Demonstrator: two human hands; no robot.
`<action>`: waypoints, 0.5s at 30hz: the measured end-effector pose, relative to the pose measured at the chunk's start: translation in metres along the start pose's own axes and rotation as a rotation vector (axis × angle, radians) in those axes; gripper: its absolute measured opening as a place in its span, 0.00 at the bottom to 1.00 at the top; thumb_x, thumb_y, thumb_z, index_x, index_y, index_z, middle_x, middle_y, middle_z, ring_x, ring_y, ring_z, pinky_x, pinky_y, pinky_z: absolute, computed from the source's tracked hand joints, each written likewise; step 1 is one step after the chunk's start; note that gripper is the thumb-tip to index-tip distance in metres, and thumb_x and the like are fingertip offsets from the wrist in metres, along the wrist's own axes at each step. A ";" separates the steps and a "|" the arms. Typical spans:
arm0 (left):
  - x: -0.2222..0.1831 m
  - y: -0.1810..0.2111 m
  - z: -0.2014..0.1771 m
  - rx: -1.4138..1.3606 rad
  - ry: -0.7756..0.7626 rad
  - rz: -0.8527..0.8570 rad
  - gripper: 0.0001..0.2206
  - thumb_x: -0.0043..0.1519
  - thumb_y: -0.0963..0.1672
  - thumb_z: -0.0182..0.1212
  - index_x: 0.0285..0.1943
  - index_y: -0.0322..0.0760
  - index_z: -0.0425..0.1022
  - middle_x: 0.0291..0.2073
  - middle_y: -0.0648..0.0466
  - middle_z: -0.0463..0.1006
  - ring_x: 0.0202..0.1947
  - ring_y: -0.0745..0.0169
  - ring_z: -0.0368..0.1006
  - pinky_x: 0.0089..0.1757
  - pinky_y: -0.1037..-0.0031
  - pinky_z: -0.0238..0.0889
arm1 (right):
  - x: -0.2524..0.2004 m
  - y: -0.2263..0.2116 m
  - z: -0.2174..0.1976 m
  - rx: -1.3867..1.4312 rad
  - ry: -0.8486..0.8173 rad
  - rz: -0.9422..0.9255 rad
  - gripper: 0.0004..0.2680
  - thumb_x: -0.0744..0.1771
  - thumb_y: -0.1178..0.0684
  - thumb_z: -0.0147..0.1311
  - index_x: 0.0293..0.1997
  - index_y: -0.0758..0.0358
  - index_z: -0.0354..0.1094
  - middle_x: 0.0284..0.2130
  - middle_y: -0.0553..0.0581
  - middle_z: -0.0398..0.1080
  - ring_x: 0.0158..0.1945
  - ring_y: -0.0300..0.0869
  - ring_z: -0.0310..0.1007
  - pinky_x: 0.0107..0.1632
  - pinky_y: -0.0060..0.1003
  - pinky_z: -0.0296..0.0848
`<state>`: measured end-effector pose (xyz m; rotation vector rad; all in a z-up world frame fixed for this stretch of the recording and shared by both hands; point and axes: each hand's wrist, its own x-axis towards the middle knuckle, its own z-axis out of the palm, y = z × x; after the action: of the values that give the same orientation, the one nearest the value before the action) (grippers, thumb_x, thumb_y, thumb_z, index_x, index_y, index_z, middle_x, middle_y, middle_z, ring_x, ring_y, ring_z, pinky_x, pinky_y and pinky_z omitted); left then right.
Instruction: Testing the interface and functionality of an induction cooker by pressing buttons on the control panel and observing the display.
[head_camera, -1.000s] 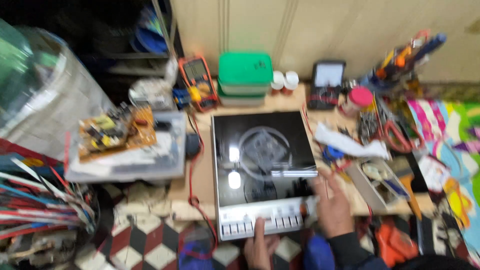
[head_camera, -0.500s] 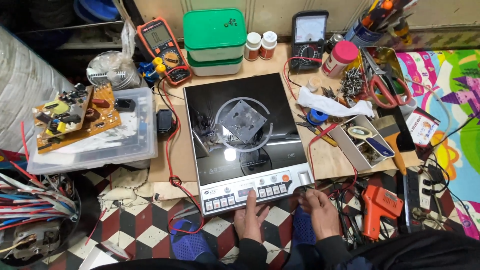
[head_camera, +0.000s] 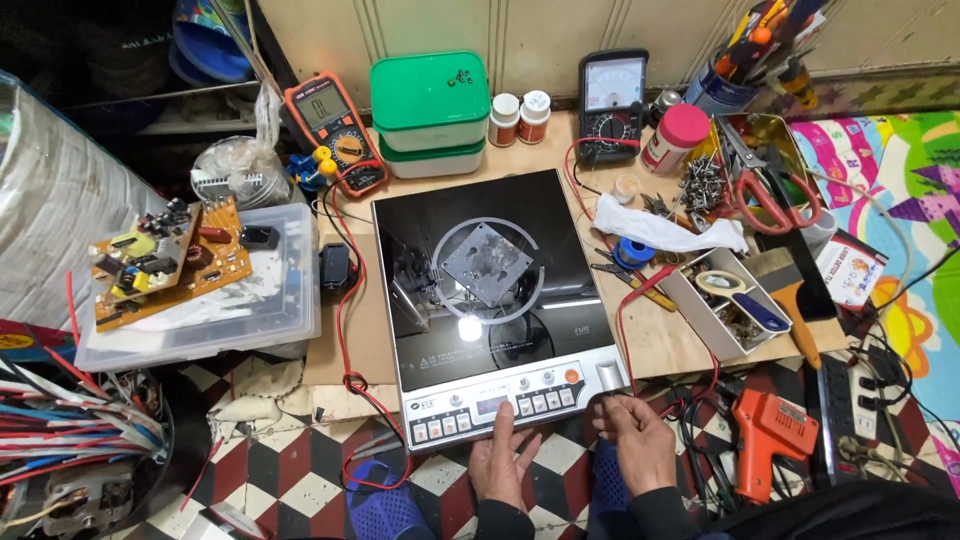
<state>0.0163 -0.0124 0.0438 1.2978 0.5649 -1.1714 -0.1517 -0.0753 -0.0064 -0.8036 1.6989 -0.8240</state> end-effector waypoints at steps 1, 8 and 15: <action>0.000 0.000 0.000 0.002 -0.004 -0.004 0.27 0.59 0.47 0.73 0.69 0.37 0.78 0.56 0.39 0.87 0.52 0.43 0.82 0.53 0.55 0.79 | -0.001 0.000 0.000 0.007 -0.001 0.004 0.09 0.72 0.56 0.60 0.51 0.74 0.80 0.38 0.68 0.85 0.39 0.48 0.83 0.45 0.39 0.82; 0.005 -0.003 -0.003 -0.009 -0.021 0.010 0.27 0.58 0.47 0.74 0.67 0.34 0.79 0.52 0.38 0.86 0.48 0.45 0.81 0.52 0.54 0.80 | -0.002 0.000 0.000 -0.013 0.004 -0.012 0.09 0.72 0.55 0.60 0.50 0.73 0.80 0.36 0.66 0.84 0.39 0.47 0.83 0.45 0.38 0.83; 0.001 -0.003 -0.006 -0.008 -0.054 0.005 0.27 0.59 0.46 0.72 0.69 0.37 0.78 0.58 0.38 0.85 0.55 0.41 0.81 0.54 0.52 0.79 | -0.005 -0.005 0.001 -0.028 0.018 -0.008 0.08 0.72 0.55 0.61 0.52 0.70 0.79 0.40 0.63 0.81 0.40 0.46 0.84 0.46 0.37 0.83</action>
<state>0.0157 -0.0070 0.0397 1.2563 0.5258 -1.1950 -0.1489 -0.0742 -0.0001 -0.8245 1.7274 -0.8170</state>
